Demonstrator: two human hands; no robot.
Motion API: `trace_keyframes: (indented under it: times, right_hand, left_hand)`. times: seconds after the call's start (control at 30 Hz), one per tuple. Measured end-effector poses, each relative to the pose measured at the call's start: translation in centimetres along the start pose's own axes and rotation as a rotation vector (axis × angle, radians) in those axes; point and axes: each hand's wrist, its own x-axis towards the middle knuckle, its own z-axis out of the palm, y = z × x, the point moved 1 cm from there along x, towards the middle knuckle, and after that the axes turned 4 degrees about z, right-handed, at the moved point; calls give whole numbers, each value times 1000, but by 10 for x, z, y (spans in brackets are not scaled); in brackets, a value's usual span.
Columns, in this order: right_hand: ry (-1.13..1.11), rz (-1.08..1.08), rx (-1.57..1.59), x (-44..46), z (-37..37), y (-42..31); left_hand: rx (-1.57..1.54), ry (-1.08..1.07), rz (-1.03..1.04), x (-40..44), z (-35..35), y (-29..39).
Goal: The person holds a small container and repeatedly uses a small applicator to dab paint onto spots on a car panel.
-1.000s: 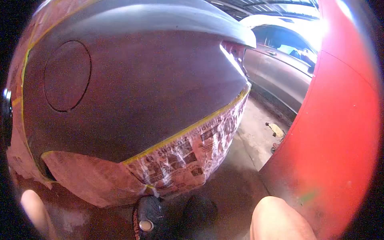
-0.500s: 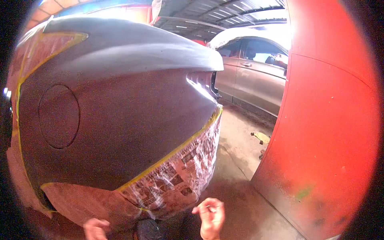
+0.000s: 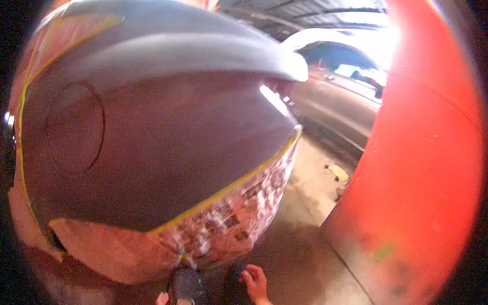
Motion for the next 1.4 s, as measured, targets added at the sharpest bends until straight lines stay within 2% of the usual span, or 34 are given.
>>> trace_keyframes:
  times: [0.03, 0.07, 0.1, 0.17, 0.23, 0.27, 0.33, 0.4, 0.43, 0.6, 0.7, 0.83, 0.9, 1.03, 1.07, 1.17, 1.2, 1.33, 1.4]
  right_hand:
    - [-25, -24, -41, -1, -5, 5]
    - [-48, -7, 3, -3, -8, 1]
    - [-68, 42, 41, -11, -10, -6]
    - [-38, 61, 11, -7, -9, -21]
    - [-51, 26, -37, -1, -1, -15]
    - [-38, -5, -53, -1, 2, -15]
    - [-17, 4, -60, -4, 7, -7]
    - [-50, 26, -36, -10, 11, -6]
    - [-50, 70, -24, 7, -6, 1]
    - [-25, 57, -54, 6, -9, -13]
    - [0, 15, -31, 9, -11, -7]
    - [-2, 45, 22, 8, -24, 26]
    - [-71, -16, -29, 13, -19, 21]
    - [-63, -20, -91, 3, 0, 6]
    - [-50, -26, -80, 2, 0, 7]
    - [-65, 22, -145, 0, -7, 2]
    - [-100, -45, -123, 7, -19, 16]
    - [23, 7, -210, 3, -27, 1]
    - [78, 37, -258, 6, -36, -6]
  left_hand:
    - [-44, 48, -38, -7, 5, -9]
    - [71, -72, 8, -16, 5, -75]
    - [-36, -78, -49, -21, 5, -42]
    - [138, -185, -22, -2, 6, 6]
    - [106, -220, 18, 5, 0, 2]
    - [33, -263, -33, 7, -1, -9]
    - [192, -273, 31, 7, -11, -23]
    - [206, -255, 56, 8, -21, -26]
    - [267, -283, 42, 12, -2, -23]
    - [351, -323, 153, 11, -3, -11]
    - [353, -259, 261, 14, 4, -29]
    - [452, -249, 174, -2, 8, -41]
    - [503, -211, 223, 7, 5, -29]
    - [382, -191, 147, 9, 5, -35]
    - [277, -151, 169, 8, 6, -42]
    - [359, -78, 322, 11, 6, -26]
    - [324, -162, 282, 13, 1, -2]
    - [259, -156, 395, 38, 17, 6]
    - [223, -291, 310, 47, 33, 8]
